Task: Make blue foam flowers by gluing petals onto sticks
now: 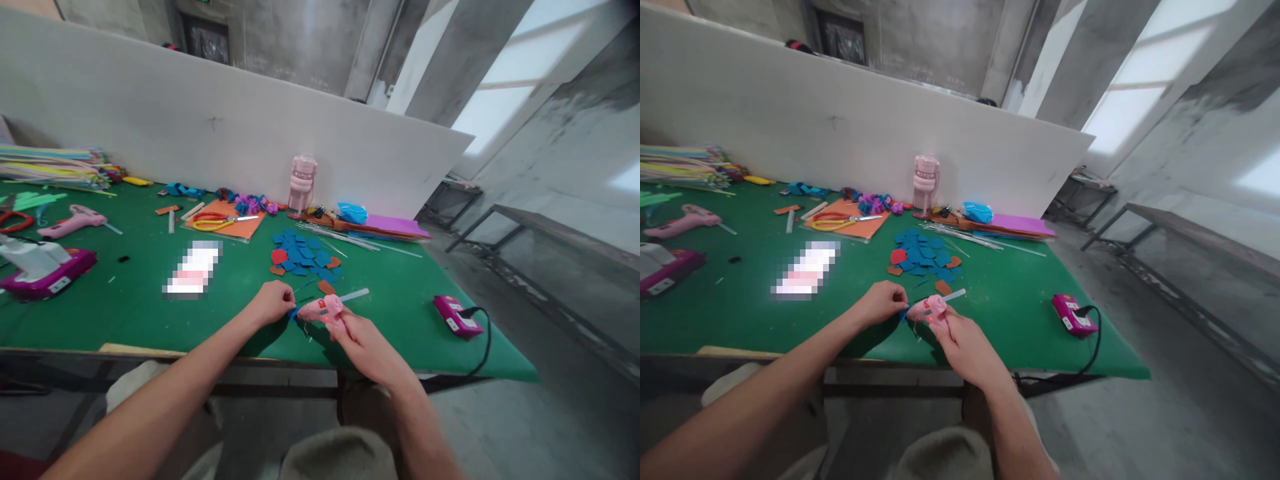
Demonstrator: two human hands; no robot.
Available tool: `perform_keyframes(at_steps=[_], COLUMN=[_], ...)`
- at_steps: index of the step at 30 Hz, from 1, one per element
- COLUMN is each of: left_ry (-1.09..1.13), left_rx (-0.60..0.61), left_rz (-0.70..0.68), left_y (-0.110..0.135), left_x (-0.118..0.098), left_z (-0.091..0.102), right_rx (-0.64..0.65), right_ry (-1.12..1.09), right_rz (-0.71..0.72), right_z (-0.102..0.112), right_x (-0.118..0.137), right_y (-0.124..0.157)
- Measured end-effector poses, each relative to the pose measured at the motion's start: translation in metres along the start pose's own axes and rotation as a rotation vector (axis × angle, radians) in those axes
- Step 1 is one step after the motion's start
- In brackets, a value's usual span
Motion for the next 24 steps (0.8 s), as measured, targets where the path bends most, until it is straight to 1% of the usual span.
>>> perform_keyframes(at_steps=[10,24], left_ry=[0.002,0.006], left_rx=[-0.002,-0.001], left_rz=[0.004,0.004], left_y=[0.0,-0.0003], left_x=[0.0005,0.0006], left_z=[0.0,-0.0004], right_rx=[-0.012,-0.019], right_ry=[0.005,0.0], right_rz=[-0.034,-0.041], right_z=[0.0005,0.0029], right_x=[-0.003,-0.0039], right_y=[0.0008,0.0007])
Point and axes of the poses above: each hand's wrist, its own y-axis away from the middle knuckle, its own z-axis out of the back of the hand, x = y × z, the point moved 4 cm from there along -y, towards the middle knuckle, and after that the axes turned 3 degrees about -x, right-handed, at the moved point
